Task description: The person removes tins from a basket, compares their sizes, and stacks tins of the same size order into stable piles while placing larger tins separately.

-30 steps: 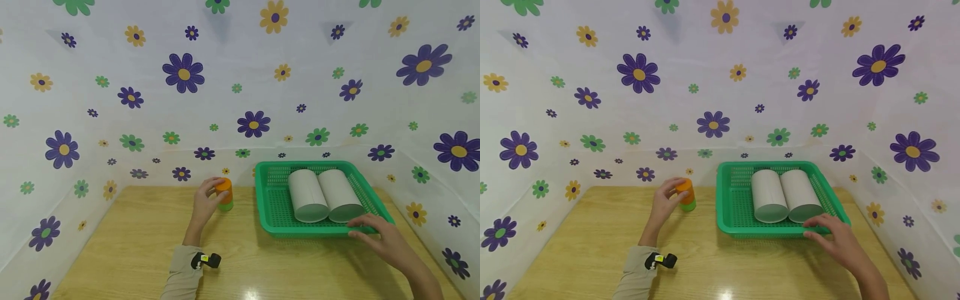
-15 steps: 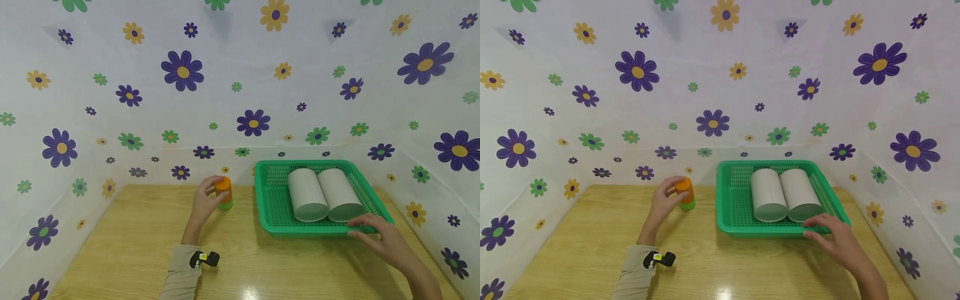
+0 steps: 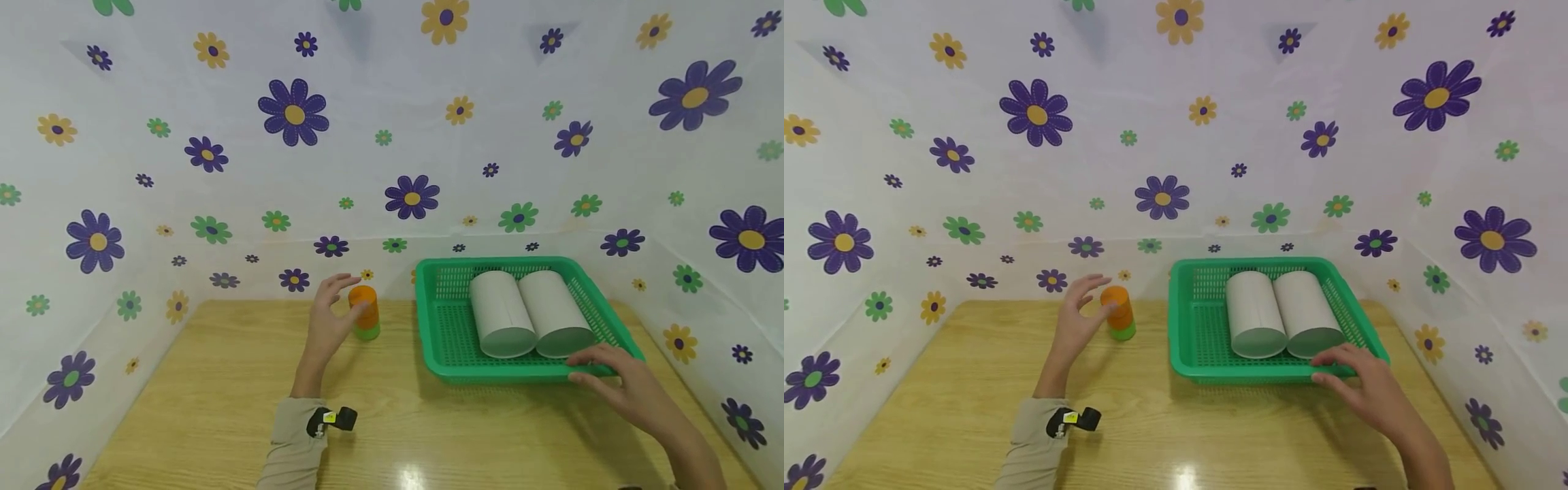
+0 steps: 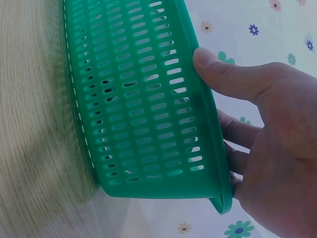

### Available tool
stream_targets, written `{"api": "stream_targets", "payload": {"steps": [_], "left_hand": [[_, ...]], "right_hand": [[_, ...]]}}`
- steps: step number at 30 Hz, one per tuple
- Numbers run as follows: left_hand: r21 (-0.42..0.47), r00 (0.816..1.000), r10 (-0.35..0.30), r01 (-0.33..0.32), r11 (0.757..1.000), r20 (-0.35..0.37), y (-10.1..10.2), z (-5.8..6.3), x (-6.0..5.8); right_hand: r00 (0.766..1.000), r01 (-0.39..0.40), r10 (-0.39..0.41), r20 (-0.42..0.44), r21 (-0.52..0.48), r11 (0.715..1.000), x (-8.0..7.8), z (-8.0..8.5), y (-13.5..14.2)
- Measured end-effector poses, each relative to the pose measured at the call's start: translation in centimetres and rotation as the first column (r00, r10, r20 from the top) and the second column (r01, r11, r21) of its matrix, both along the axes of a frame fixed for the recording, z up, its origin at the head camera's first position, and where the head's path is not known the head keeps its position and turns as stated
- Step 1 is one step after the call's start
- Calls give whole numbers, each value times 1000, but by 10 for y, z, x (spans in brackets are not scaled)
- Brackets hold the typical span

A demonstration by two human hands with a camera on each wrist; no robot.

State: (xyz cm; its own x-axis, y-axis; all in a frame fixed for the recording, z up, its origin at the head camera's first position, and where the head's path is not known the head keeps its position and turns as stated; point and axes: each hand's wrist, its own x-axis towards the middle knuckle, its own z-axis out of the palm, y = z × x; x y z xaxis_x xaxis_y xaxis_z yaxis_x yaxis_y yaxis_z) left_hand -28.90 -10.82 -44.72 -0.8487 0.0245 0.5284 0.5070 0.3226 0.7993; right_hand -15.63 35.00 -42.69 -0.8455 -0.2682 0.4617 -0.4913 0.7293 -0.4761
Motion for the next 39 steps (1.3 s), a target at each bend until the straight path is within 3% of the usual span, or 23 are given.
{"api": "stream_targets", "payload": {"steps": [4, 7, 11, 18, 21, 28, 39], "left_hand": [[-5, 992, 85, -86, 996, -96, 5, 13, 4], [10, 984, 104, -103, 995, -143, 10, 22, 9], [26, 984, 59, -56, 998, -167, 23, 31, 18], [16, 988, -65, 68, 998, -142, 55, 50, 40], [7, 985, -96, 98, 995, -146, 65, 50, 40], [-21, 979, -144, 143, 990, -141, 83, 36, 27], [-58, 963, -268, 265, 962, -39, 116, 42, 25]], "right_hand": [[1000, -3, 3, -2, -6, 1000, 0, 2, 0], [1000, -2, 2, 0, -5, 1000, 0, 2, 0], [1000, 7, -7, 13, 3, 1000, 1, 1, 0], [1000, 15, -15, 20, 4, 1000, 3, 0, -2], [1000, 10, -10, 6, 7, 1000, 2, 1, -1], [1000, 3, -3, -6, 12, 1000, 1, 2, -1], [999, 35, -36, 27, 21, 999, 0, 2, -3]]}}
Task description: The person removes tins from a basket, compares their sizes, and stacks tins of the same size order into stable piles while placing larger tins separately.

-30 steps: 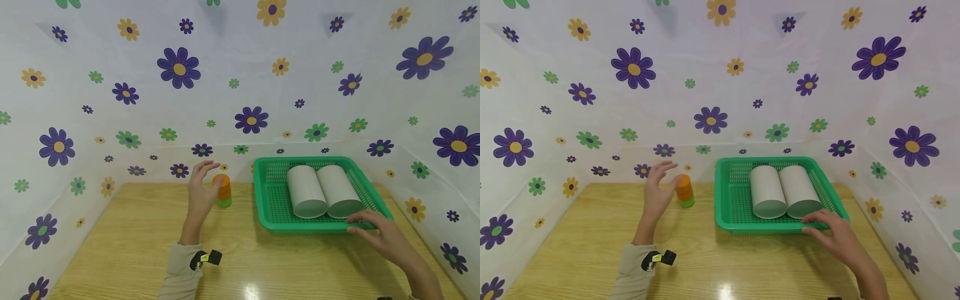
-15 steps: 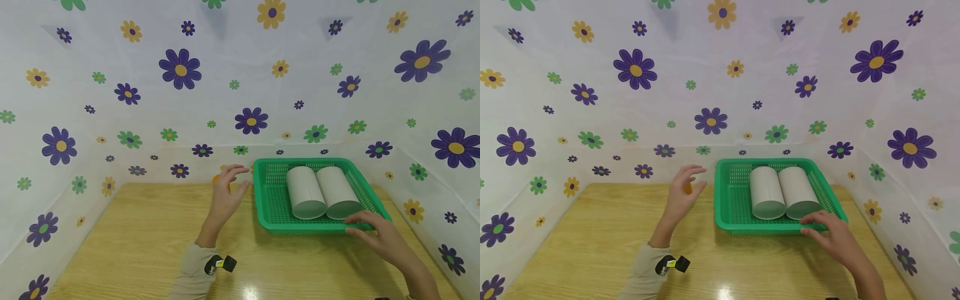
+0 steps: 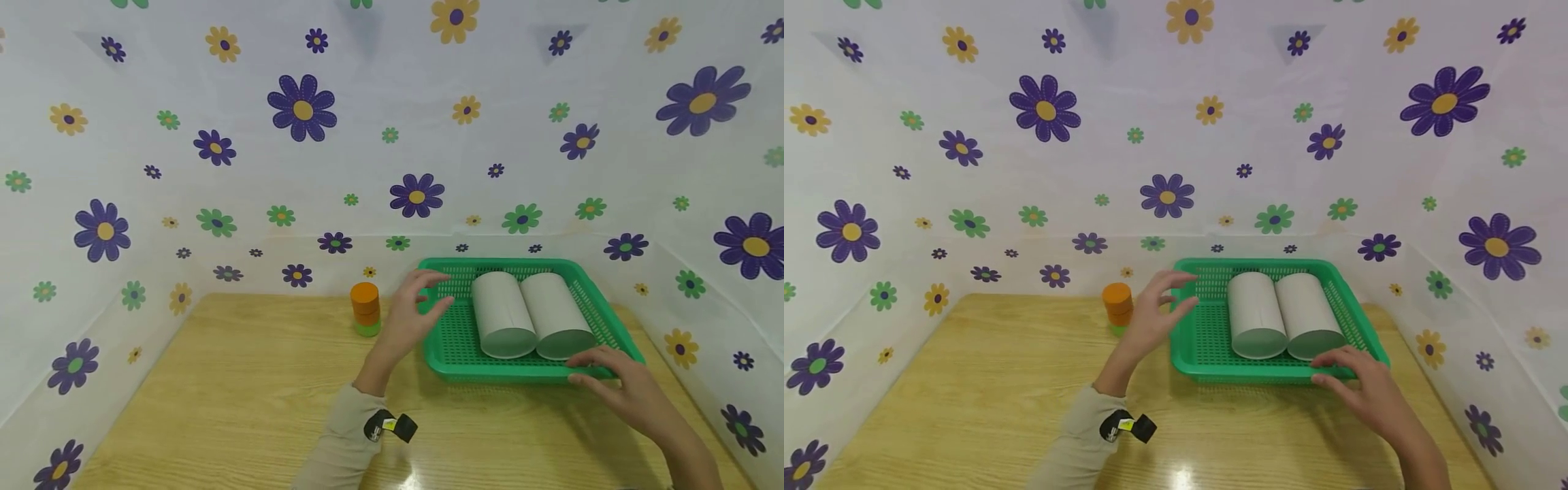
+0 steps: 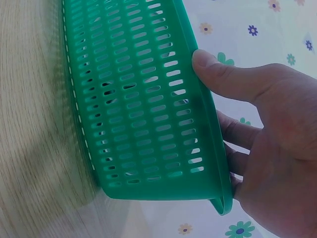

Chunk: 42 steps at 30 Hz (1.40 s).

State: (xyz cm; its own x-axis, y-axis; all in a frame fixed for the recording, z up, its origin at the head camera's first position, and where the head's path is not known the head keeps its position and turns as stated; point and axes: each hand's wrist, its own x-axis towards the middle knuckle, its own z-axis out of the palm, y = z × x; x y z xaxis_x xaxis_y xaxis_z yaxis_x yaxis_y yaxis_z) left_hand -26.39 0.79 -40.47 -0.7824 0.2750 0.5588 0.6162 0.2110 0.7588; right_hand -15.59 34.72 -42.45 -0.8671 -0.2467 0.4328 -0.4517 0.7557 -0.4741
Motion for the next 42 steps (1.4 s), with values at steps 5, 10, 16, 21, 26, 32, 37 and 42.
{"api": "stream_targets", "payload": {"steps": [5, 10, 16, 21, 26, 32, 37, 42], "left_hand": [[-11, 998, -17, 18, 1000, 53, 12, 5, 0], [-36, 996, -33, 37, 999, 89, 20, 3, -3], [-80, 993, -28, 37, 996, 116, 33, 7, -7], [-100, 985, -21, 39, 994, 173, 46, 13, -11], [-158, 978, -18, 52, 986, 208, 57, 17, -16], [-203, 964, -1, 57, 978, 264, 73, 14, -22], [-233, 947, 55, 21, 972, 316, 87, 4, -28], [-293, 922, 105, 10, 956, 373, 96, -4, -34]], "right_hand": [[1000, -12, 12, -4, -11, 1000, 0, -2, 1], [1000, -12, 12, -7, -4, 1000, 0, -2, 1], [1000, -8, 8, -9, -3, 1000, 1, 0, 0], [1000, -5, 5, -6, -1, 1000, 2, 0, 0], [1000, -3, 3, -4, 4, 1000, 2, 1, 0], [1000, -3, 3, 6, 2, 1000, 2, 1, -1], [1000, -5, 5, -5, 1, 1000, 2, 1, 0], [1000, -10, 10, -18, 0, 1000, 1, 1, 1]]}}
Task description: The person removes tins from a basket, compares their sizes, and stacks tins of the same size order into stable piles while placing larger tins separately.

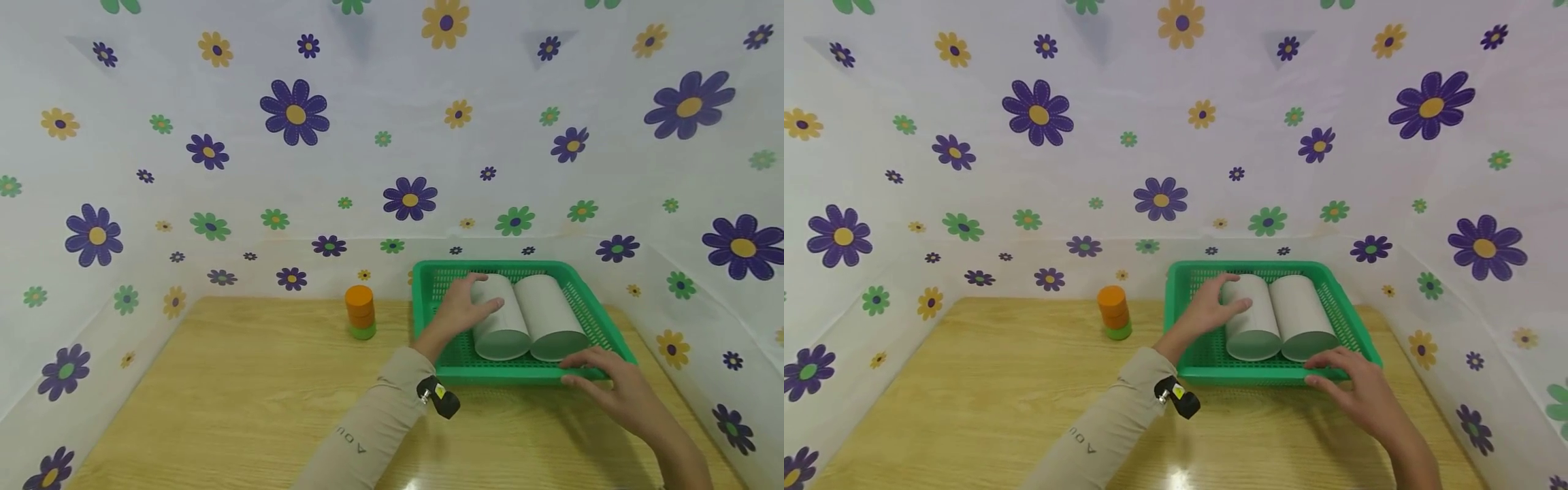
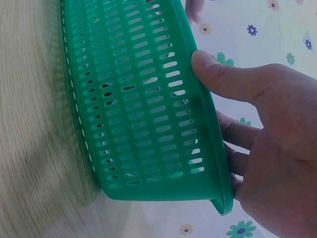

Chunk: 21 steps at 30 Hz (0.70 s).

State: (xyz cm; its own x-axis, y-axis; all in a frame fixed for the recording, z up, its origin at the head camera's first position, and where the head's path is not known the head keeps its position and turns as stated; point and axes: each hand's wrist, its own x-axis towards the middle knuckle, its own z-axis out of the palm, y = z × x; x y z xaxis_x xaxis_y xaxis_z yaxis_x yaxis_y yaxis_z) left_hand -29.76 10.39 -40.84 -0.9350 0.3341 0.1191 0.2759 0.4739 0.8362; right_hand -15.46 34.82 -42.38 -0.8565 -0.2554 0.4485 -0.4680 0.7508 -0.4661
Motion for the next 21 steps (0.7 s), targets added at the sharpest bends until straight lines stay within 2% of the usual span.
{"api": "stream_targets", "payload": {"steps": [6, 11, 17, 21], "left_hand": [[-37, 999, -25, 26, 999, 36, 9, -8, -6], [-70, 997, -3, 9, 998, 82, 16, -12, -11], [-50, 979, 43, -34, 998, 199, 25, -18, -14], [-55, 967, 66, -54, 997, 246, 29, -19, -15]], "right_hand": [[1000, -20, 19, -21, -8, 1000, 0, -2, 2], [999, -25, 25, -22, -13, 1000, 1, 0, 3], [1000, -9, 9, -9, -8, 1000, 1, 0, 4], [1000, -10, 9, -9, -9, 1000, 0, -1, 4]]}}
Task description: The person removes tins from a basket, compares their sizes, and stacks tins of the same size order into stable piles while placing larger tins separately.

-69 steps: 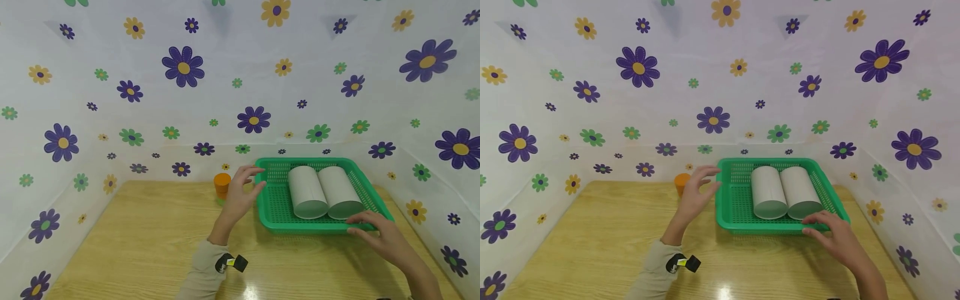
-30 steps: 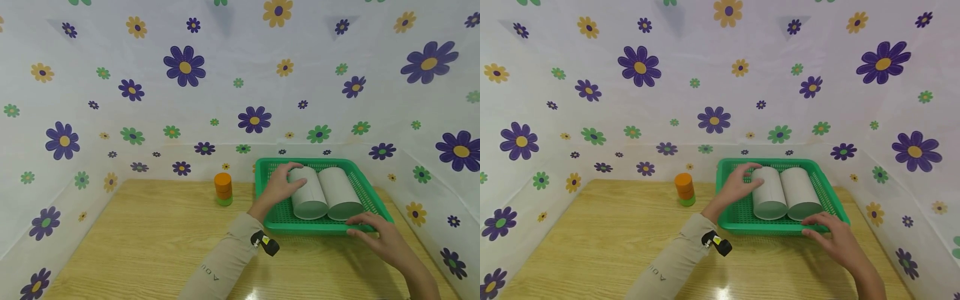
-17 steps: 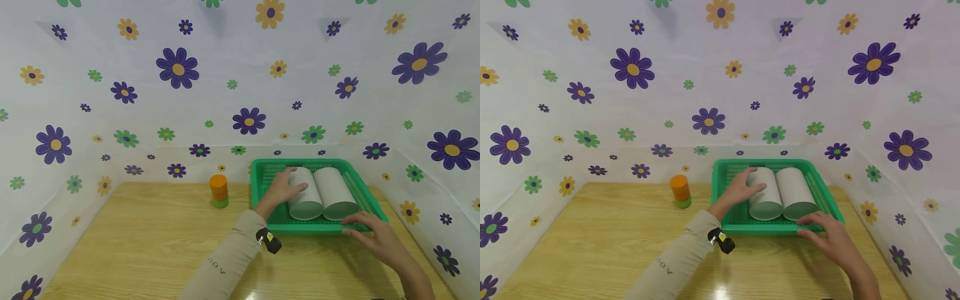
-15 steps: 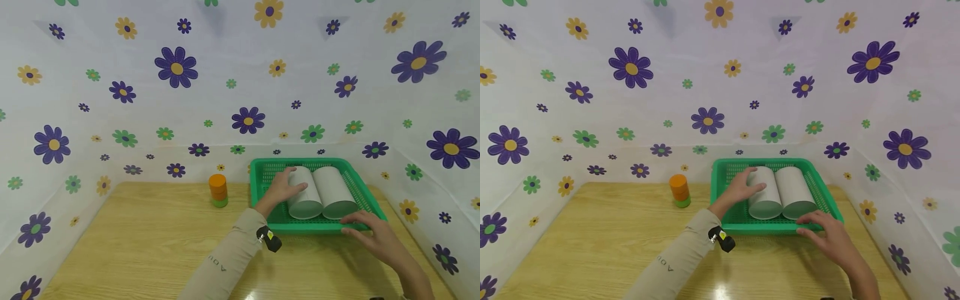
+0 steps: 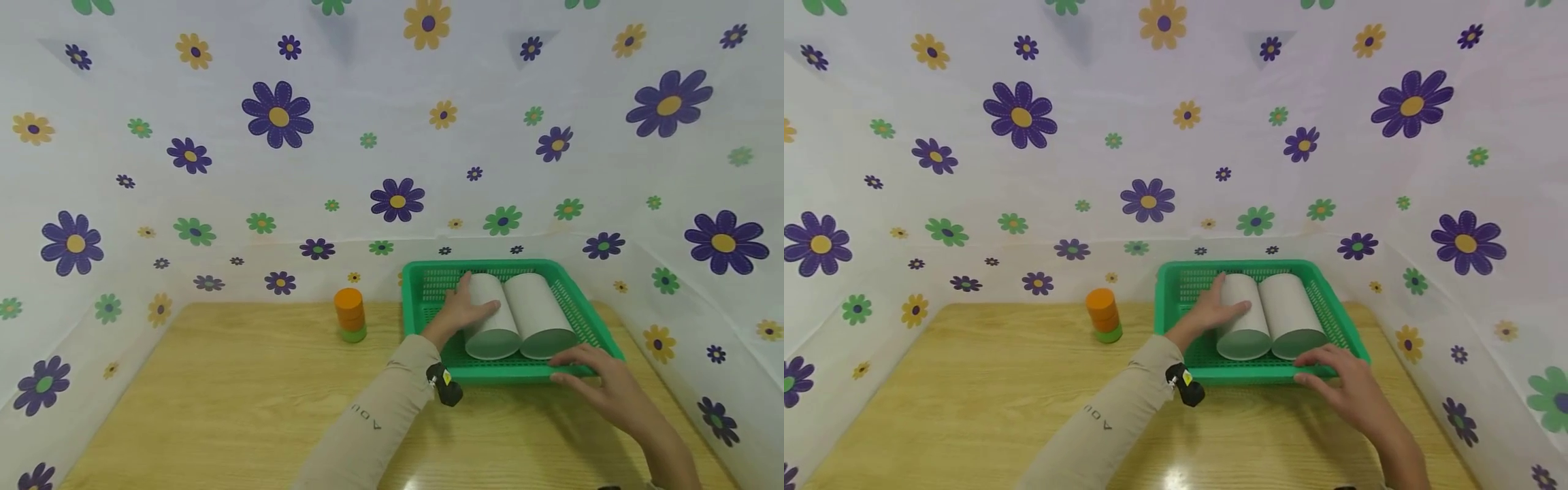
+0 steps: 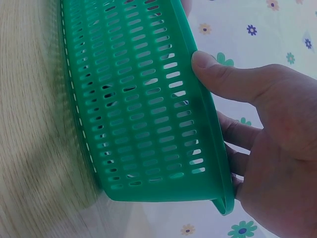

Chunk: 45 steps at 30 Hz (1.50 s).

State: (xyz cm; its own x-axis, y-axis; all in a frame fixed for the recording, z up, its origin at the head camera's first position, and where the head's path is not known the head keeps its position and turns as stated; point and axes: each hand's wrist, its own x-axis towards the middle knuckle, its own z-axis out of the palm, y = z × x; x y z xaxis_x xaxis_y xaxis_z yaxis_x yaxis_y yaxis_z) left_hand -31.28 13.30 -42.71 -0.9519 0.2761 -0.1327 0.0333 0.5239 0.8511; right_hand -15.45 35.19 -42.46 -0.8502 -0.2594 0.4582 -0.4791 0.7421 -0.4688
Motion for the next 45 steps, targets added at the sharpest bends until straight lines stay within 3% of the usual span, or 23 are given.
{"api": "stream_targets", "payload": {"steps": [5, 11, 18, 32, 41, 45], "left_hand": [[49, 997, 24, -27, 998, 71, 0, -1, -3], [142, 981, 45, -73, 987, 189, 1, 0, -6], [210, 970, 55, -107, 972, 238, 2, 0, -5], [291, 950, 93, -183, 939, 297, 12, 0, 2], [240, 963, 72, -137, 961, 259, 8, -3, -6], [262, 971, 57, -119, 958, 233, 0, 0, -9]], "right_hand": [[1000, -13, 13, -3, -6, 1000, -1, -1, -2], [1000, -16, 16, -7, -2, 1000, -3, 0, -3], [1000, -22, 22, -15, 6, 1000, -3, 2, -3], [1000, -12, 12, -8, 4, 1000, -1, -3, 1], [999, -26, 26, -28, -5, 1000, -2, -4, 1], [999, -23, 22, -29, -5, 1000, -2, -4, 2]]}}
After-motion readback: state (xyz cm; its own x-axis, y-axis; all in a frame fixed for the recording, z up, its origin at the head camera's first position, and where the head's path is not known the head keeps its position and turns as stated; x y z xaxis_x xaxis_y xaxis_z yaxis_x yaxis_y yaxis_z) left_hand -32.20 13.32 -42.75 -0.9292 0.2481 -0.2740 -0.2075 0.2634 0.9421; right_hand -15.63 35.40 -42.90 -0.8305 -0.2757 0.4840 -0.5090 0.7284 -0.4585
